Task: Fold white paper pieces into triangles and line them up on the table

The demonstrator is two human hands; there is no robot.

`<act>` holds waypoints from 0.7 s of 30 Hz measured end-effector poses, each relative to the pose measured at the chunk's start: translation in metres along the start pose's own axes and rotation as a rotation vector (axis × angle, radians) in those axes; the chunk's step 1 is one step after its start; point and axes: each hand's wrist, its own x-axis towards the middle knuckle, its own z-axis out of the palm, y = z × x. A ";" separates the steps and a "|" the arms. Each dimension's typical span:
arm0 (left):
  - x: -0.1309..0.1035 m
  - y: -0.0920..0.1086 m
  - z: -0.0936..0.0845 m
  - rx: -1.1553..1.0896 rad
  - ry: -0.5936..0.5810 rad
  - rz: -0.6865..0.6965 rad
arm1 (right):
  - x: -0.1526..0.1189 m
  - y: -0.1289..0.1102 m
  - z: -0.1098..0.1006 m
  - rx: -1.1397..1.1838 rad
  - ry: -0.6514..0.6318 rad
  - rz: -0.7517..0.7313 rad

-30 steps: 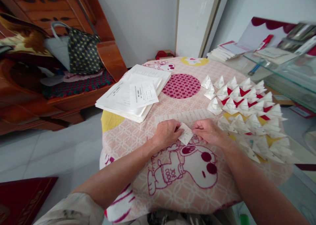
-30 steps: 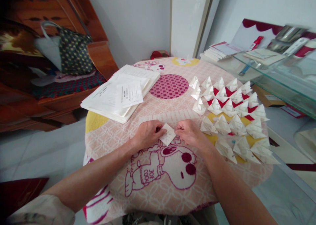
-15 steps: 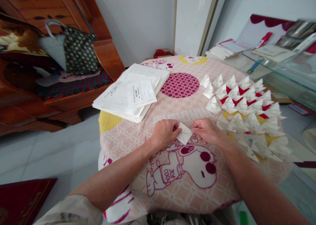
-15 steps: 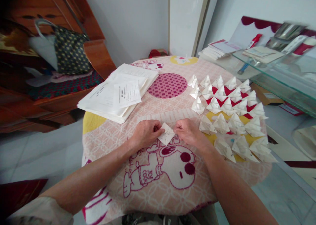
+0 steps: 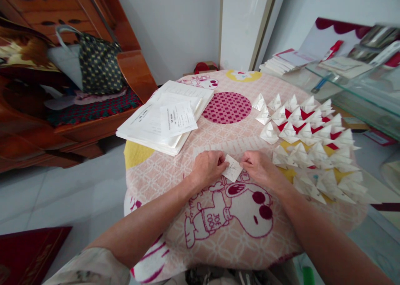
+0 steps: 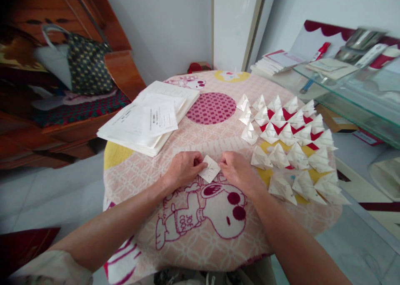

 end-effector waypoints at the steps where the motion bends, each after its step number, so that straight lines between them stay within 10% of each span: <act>1: 0.000 0.000 0.000 0.006 0.001 -0.003 | 0.000 -0.001 0.000 0.016 0.014 0.012; 9: 0.002 0.000 0.001 0.029 -0.003 -0.015 | -0.004 -0.015 -0.015 0.338 -0.054 0.370; 21: 0.005 0.002 -0.001 -0.026 -0.023 -0.030 | 0.005 -0.014 -0.003 0.396 0.184 0.021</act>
